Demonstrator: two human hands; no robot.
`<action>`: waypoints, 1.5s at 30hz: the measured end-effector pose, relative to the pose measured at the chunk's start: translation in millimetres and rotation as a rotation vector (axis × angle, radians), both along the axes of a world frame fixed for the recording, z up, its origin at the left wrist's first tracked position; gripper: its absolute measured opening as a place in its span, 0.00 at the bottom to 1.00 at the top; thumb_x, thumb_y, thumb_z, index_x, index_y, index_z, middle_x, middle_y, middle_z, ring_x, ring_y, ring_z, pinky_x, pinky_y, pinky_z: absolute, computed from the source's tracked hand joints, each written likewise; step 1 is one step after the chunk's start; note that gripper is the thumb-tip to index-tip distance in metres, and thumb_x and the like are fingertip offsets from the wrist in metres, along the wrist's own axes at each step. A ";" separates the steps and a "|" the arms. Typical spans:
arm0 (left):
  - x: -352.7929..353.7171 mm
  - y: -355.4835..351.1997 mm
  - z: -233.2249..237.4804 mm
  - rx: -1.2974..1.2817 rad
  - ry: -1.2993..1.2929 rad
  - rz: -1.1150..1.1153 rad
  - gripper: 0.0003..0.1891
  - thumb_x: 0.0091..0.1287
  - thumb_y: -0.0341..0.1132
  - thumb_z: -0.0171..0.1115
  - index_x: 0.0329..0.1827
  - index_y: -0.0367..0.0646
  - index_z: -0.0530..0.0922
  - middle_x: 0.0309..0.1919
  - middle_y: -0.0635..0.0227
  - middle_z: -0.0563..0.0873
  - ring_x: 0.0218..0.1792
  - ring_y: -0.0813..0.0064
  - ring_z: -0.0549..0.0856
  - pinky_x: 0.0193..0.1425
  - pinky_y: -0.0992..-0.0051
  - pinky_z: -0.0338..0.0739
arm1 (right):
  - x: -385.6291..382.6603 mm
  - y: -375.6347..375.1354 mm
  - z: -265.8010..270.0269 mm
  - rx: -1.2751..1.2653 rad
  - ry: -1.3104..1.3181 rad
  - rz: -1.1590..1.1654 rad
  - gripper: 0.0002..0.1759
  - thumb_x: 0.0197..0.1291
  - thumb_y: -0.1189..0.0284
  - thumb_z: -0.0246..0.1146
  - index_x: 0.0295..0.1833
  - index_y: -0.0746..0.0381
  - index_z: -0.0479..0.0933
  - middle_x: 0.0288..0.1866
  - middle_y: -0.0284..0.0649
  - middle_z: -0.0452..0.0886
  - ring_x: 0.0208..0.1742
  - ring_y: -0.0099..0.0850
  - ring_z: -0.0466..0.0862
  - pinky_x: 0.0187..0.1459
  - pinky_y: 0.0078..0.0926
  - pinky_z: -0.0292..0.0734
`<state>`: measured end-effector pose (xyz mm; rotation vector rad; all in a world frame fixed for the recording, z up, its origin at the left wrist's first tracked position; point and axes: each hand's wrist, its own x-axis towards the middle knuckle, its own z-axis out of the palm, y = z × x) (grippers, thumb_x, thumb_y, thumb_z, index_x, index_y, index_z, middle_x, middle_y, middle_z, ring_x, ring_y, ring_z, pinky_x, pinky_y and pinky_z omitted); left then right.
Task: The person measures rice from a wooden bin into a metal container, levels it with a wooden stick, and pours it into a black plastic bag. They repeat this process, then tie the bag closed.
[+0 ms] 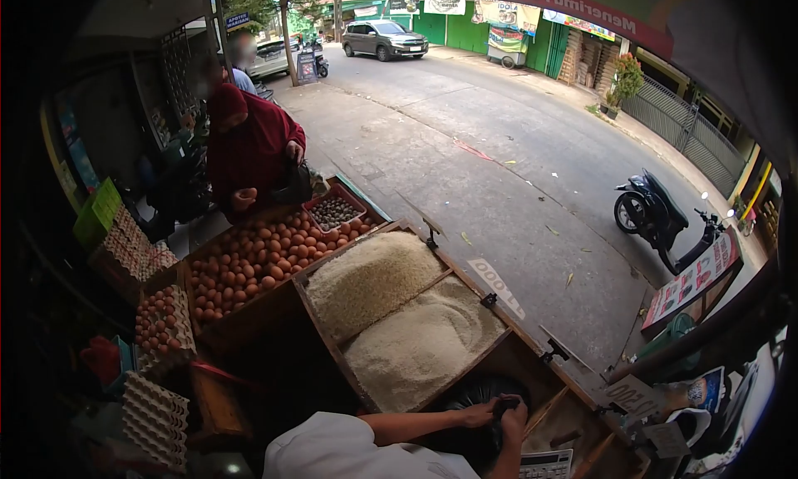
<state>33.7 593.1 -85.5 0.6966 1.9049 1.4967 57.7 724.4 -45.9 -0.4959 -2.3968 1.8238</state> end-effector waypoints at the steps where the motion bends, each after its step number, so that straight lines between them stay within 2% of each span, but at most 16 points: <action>1: -4.9 -2.4 12.3 -0.001 -0.001 0.001 0.27 0.66 0.37 0.47 0.64 0.32 0.55 0.41 0.44 0.79 0.45 0.52 0.79 0.51 0.65 0.70 | 2.1 0.4 3.2 0.053 -0.030 0.000 0.12 0.55 0.77 0.53 0.43 0.71 0.77 0.41 0.51 0.82 0.46 0.37 0.82 0.51 0.27 0.72; 6: -20.3 5.9 3.6 0.064 -0.290 -0.117 0.21 0.63 0.36 0.51 0.58 0.35 0.67 0.40 0.64 0.77 0.39 0.74 0.72 0.46 0.75 0.69 | 7.6 -8.3 34.5 0.235 -0.019 0.040 0.16 0.54 0.72 0.60 0.48 0.70 0.76 0.45 0.53 0.81 0.49 0.43 0.81 0.53 0.32 0.72; 8: -25.0 11.7 -25.4 -0.048 -0.203 -0.219 0.21 0.62 0.35 0.55 0.58 0.39 0.71 0.38 0.65 0.78 0.37 0.74 0.75 0.42 0.75 0.71 | 14.5 -7.6 54.0 0.416 0.015 0.042 0.18 0.54 0.71 0.62 0.48 0.69 0.76 0.45 0.53 0.81 0.49 0.44 0.81 0.54 0.34 0.72; 10: -13.8 9.3 -25.0 0.165 -0.001 0.068 0.25 0.60 0.37 0.58 0.60 0.35 0.69 0.35 0.66 0.80 0.34 0.75 0.78 0.39 0.77 0.73 | 19.0 0.5 61.3 0.465 -0.121 0.257 0.17 0.52 0.70 0.64 0.46 0.69 0.77 0.46 0.54 0.80 0.50 0.45 0.80 0.53 0.35 0.72; 14: -8.2 3.6 -9.3 0.008 0.000 0.239 0.30 0.57 0.41 0.61 0.59 0.29 0.68 0.38 0.60 0.82 0.38 0.74 0.81 0.43 0.76 0.75 | 29.7 9.4 34.9 0.401 -0.103 0.167 0.12 0.50 0.71 0.66 0.36 0.69 0.79 0.31 0.49 0.82 0.34 0.38 0.83 0.40 0.31 0.75; 16: -12.0 -5.9 5.5 0.059 -0.527 0.027 0.35 0.54 0.44 0.65 0.58 0.24 0.67 0.45 0.53 0.81 0.46 0.70 0.80 0.52 0.75 0.72 | 33.5 15.8 28.9 0.384 -0.133 0.134 0.11 0.50 0.72 0.66 0.36 0.69 0.79 0.30 0.48 0.82 0.32 0.34 0.82 0.38 0.30 0.74; 18: -5.6 -4.8 15.5 0.091 -0.594 0.043 0.32 0.53 0.43 0.66 0.59 0.36 0.70 0.46 0.54 0.81 0.50 0.65 0.78 0.56 0.66 0.69 | 41.2 22.9 23.5 0.369 -0.161 0.096 0.10 0.50 0.73 0.66 0.35 0.69 0.79 0.29 0.46 0.82 0.30 0.31 0.81 0.37 0.28 0.74; 20: 0.9 0.2 38.5 -0.539 0.106 0.026 0.24 0.54 0.37 0.62 0.57 0.50 0.72 0.42 0.56 0.81 0.52 0.57 0.76 0.58 0.55 0.64 | 47.7 27.1 25.3 0.291 -0.292 0.121 0.09 0.52 0.74 0.64 0.37 0.69 0.78 0.30 0.48 0.82 0.34 0.37 0.83 0.39 0.31 0.74; 24: -6.4 -21.1 34.2 -0.410 0.108 -0.164 0.19 0.53 0.32 0.59 0.50 0.57 0.72 0.46 0.63 0.79 0.53 0.54 0.73 0.57 0.51 0.62 | 55.7 9.2 45.3 0.315 -0.258 0.187 0.09 0.51 0.74 0.64 0.34 0.69 0.77 0.27 0.44 0.81 0.30 0.28 0.80 0.36 0.28 0.74; 28: 0.6 -28.7 10.9 -0.192 0.231 -0.168 0.19 0.53 0.31 0.59 0.50 0.48 0.72 0.49 0.60 0.75 0.53 0.53 0.72 0.56 0.54 0.64 | 40.2 -22.6 72.8 0.366 -0.081 0.301 0.09 0.49 0.74 0.66 0.32 0.70 0.76 0.25 0.41 0.80 0.30 0.29 0.80 0.36 0.31 0.74; 31: 21.4 -30.8 0.9 -0.031 0.324 0.124 0.25 0.54 0.38 0.68 0.52 0.32 0.73 0.46 0.49 0.78 0.51 0.53 0.76 0.56 0.67 0.70 | 16.5 -5.4 72.7 0.097 -0.219 0.207 0.06 0.53 0.75 0.63 0.30 0.67 0.75 0.22 0.34 0.75 0.23 0.20 0.76 0.23 0.20 0.71; 34: 32.7 -14.5 -13.1 0.031 0.163 0.452 0.24 0.57 0.43 0.69 0.49 0.33 0.76 0.40 0.53 0.82 0.43 0.58 0.81 0.50 0.68 0.73 | 0.5 8.6 66.4 -0.394 -0.319 0.043 0.03 0.57 0.76 0.61 0.34 0.63 0.73 0.22 0.31 0.73 0.17 0.19 0.71 0.18 0.18 0.67; 35: 35.5 -10.3 -3.4 0.319 -0.059 0.498 0.21 0.58 0.43 0.68 0.45 0.33 0.77 0.35 0.55 0.84 0.40 0.61 0.84 0.47 0.70 0.75 | -1.5 14.9 50.0 -0.391 -0.320 0.047 0.03 0.57 0.76 0.61 0.34 0.63 0.73 0.22 0.31 0.73 0.17 0.19 0.71 0.18 0.18 0.67; 40: 33.5 -16.9 -4.1 0.135 -0.015 0.520 0.19 0.58 0.42 0.68 0.44 0.37 0.78 0.36 0.54 0.84 0.41 0.65 0.85 0.46 0.70 0.76 | -5.5 36.5 -21.8 -1.060 -0.384 -0.217 0.04 0.59 0.71 0.60 0.35 0.60 0.73 0.25 0.32 0.72 0.21 0.24 0.72 0.20 0.19 0.67; 43: 30.7 -14.2 -2.6 0.084 0.155 0.522 0.19 0.57 0.42 0.69 0.43 0.37 0.78 0.35 0.54 0.85 0.41 0.64 0.85 0.44 0.69 0.76 | 3.0 9.1 27.8 -1.149 -0.304 -0.264 0.02 0.59 0.72 0.58 0.37 0.57 0.74 0.25 0.31 0.72 0.24 0.27 0.75 0.26 0.24 0.72; 45: 29.7 -13.2 4.7 0.145 0.208 0.538 0.19 0.57 0.43 0.69 0.43 0.37 0.78 0.35 0.55 0.85 0.40 0.64 0.86 0.43 0.68 0.77 | 6.6 18.5 -7.6 -0.968 -0.245 -0.217 0.03 0.59 0.72 0.58 0.37 0.59 0.75 0.26 0.33 0.74 0.26 0.27 0.75 0.29 0.25 0.73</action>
